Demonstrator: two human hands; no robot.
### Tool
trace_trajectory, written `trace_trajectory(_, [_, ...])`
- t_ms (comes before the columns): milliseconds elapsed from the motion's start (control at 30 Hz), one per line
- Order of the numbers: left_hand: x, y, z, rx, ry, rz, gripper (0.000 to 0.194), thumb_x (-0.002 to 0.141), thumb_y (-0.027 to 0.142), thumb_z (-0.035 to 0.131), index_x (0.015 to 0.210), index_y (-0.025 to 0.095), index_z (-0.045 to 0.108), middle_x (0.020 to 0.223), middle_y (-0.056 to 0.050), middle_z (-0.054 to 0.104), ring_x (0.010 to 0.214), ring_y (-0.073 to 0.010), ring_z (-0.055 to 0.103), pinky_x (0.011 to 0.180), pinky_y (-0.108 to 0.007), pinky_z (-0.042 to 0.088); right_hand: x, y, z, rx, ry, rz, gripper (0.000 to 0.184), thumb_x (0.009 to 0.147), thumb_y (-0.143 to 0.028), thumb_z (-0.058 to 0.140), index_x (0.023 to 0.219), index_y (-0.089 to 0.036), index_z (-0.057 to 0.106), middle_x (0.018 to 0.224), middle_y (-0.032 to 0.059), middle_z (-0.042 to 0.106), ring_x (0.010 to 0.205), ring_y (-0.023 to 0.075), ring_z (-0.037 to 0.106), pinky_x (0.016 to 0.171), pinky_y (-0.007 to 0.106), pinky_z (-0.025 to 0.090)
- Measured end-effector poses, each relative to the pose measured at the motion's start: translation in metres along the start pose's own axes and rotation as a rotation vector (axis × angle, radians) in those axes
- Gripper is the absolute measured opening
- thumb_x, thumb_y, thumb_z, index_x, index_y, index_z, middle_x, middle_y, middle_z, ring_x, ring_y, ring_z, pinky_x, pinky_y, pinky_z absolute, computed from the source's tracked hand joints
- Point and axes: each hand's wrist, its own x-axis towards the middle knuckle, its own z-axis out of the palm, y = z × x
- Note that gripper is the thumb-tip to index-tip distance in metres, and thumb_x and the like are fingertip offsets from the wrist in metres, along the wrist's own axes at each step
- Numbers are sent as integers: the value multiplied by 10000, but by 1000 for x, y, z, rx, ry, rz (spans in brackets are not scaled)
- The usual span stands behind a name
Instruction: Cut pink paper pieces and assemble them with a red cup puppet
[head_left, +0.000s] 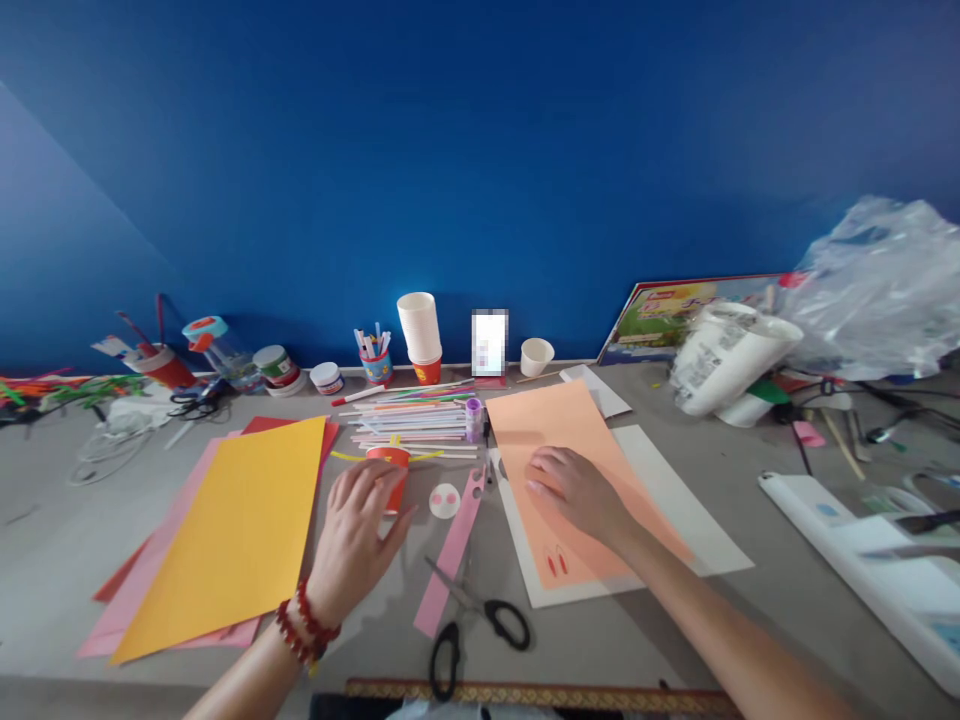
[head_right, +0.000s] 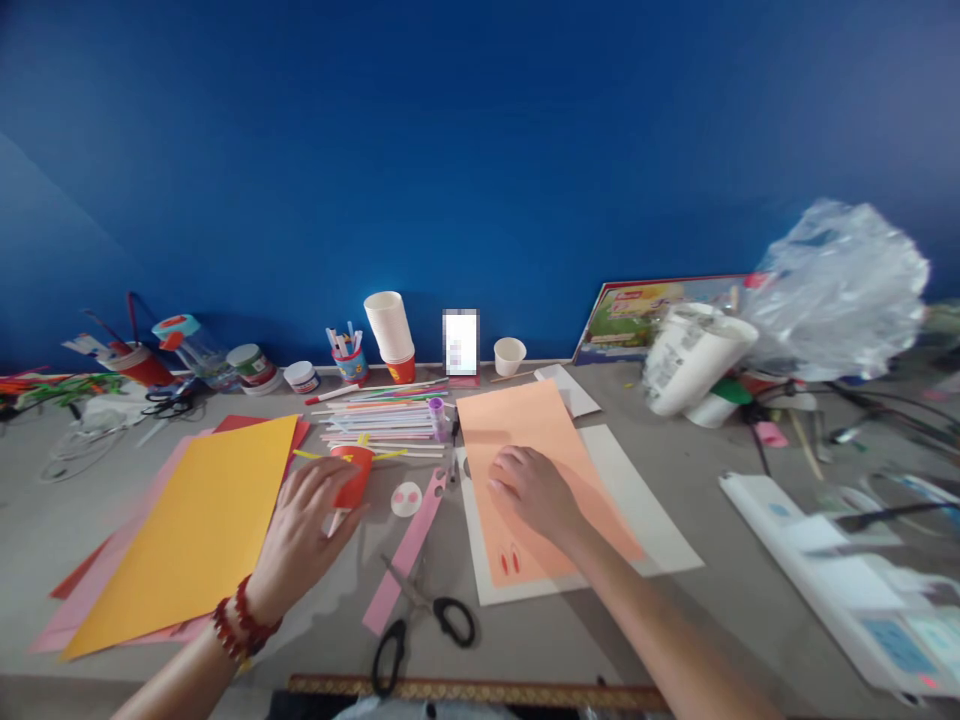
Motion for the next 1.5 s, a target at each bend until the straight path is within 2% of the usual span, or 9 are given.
trace_trajectory(167, [5,20,5,8,-250,85,352,902,276,578,1246,217,541,1230,-76,645,1274,-287,474,1146,-539,229,-3,-2,-1,-21,23,-36,139,931,-275,526,1012,-204,615,1123,109,660,1047,270,608,899,436,503])
trace_trajectory(300, [7,26,15,23,-359,61,346,867,236,594,1206,181,554,1170,-97,678,1306,-300,459,1154,-549,216,-7,-13,-7,1,0,-54,171,951,-282,514,1041,-204,637,1094,102,672,1033,264,615,882,421,511])
trace_trajectory(467, [15,26,20,55,-367,57,247,850,234,605,1089,179,571,1070,-108,705,1284,-292,492,1175,-556,170,-15,-28,-9,58,8,-122,178,956,-282,519,1042,-201,653,1095,113,674,1035,265,610,893,422,505])
trace_trajectory(833, [20,28,45,131,-407,85,312,866,226,609,1170,180,554,1073,-116,706,1230,-264,536,1169,-558,162,-18,-63,-4,98,-108,-212,172,943,-278,562,1027,-202,691,1069,100,691,1038,259,597,910,416,493])
trace_trajectory(967, [17,28,43,135,-416,88,372,860,181,598,1226,200,533,1091,-107,704,1180,-268,569,1161,-585,149,-14,-75,-3,94,-147,-260,296,940,-299,564,1214,-226,648,1256,110,637,1133,271,568,964,431,479])
trace_trajectory(1067, [15,32,38,121,-435,90,353,862,169,595,1211,203,550,1033,-93,718,1138,-262,594,1169,-578,138,-10,-82,3,86,-177,-300,400,918,-347,604,1296,-217,599,1339,112,593,1227,288,515,1060,477,406])
trace_trajectory(1233, [10,37,38,125,-422,109,334,875,138,547,1202,202,558,1047,-102,713,1096,-261,617,1152,-580,178,-8,-85,15,64,-247,-290,468,883,-368,652,1318,-212,578,1384,106,568,1299,307,468,1116,549,310])
trace_trajectory(1367, [8,38,44,154,-421,112,326,874,150,559,1197,191,560,1075,-114,701,1086,-267,618,1119,-549,258,-7,-84,17,70,-262,-275,425,880,-328,653,1285,-212,596,1375,106,574,1298,303,473,1124,554,289])
trace_trajectory(1500, [10,40,39,135,-444,83,301,870,224,609,1165,188,566,1099,-113,694,1095,-272,609,1096,-523,300,-6,-84,14,77,-249,-271,391,877,-298,653,1254,-206,612,1351,100,593,1280,300,487,1120,542,297])
